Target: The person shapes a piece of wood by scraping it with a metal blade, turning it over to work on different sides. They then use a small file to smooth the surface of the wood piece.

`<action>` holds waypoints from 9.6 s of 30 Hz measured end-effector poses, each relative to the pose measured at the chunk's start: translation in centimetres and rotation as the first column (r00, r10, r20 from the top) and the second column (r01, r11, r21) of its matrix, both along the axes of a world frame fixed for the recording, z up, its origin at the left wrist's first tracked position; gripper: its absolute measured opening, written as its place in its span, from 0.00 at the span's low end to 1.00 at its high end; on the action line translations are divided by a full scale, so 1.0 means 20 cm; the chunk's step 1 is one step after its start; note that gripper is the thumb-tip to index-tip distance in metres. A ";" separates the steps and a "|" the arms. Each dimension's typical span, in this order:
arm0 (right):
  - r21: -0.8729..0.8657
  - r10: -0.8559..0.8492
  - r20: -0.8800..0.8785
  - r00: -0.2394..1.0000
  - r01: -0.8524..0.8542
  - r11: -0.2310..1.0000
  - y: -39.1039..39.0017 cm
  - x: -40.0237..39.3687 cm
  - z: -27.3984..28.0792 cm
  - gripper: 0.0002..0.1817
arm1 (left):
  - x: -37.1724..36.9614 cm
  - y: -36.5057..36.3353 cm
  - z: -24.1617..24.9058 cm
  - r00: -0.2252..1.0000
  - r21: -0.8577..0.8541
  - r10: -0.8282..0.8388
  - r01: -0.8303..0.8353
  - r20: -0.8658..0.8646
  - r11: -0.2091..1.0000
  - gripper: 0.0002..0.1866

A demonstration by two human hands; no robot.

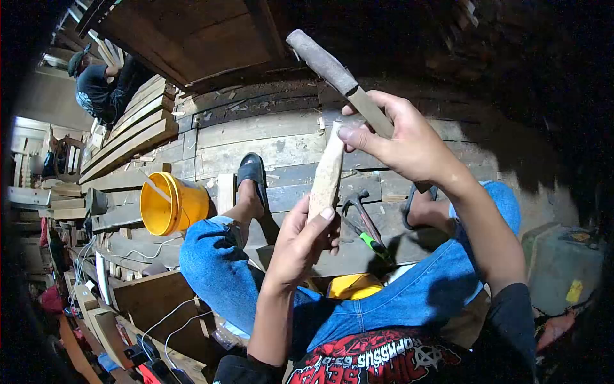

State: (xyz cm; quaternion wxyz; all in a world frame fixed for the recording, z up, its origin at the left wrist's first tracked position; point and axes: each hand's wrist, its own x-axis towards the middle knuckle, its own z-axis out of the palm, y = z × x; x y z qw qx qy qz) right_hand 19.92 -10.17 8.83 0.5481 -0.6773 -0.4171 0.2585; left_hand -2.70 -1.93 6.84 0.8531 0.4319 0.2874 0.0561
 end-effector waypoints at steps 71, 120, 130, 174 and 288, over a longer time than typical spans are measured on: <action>-0.216 0.151 0.208 0.966 -0.105 0.971 0.04 -0.22 -0.26 0.22 | -0.04 0.10 0.00 0.975 -0.288 0.201 -0.167 0.094 0.943 0.28; -0.110 0.168 0.645 0.745 -0.127 0.986 0.06 -0.41 -0.33 0.20 | -0.17 0.14 0.07 0.979 0.057 0.198 -0.201 0.056 0.978 0.37; 0.097 -0.339 0.086 0.937 0.331 0.939 0.12 0.18 0.11 0.20 | -0.19 0.14 0.11 0.951 0.121 0.176 -0.211 0.253 0.970 0.36; 0.074 -0.115 -0.208 0.971 0.133 0.988 0.04 -0.31 0.12 0.25 | -0.08 0.03 0.04 0.939 0.449 0.086 -0.238 0.333 0.861 0.36; -0.233 0.298 0.084 0.951 -0.272 0.934 0.04 -0.33 0.05 0.27 | -0.11 0.16 -0.05 0.529 -0.629 0.799 -0.525 0.286 0.573 0.15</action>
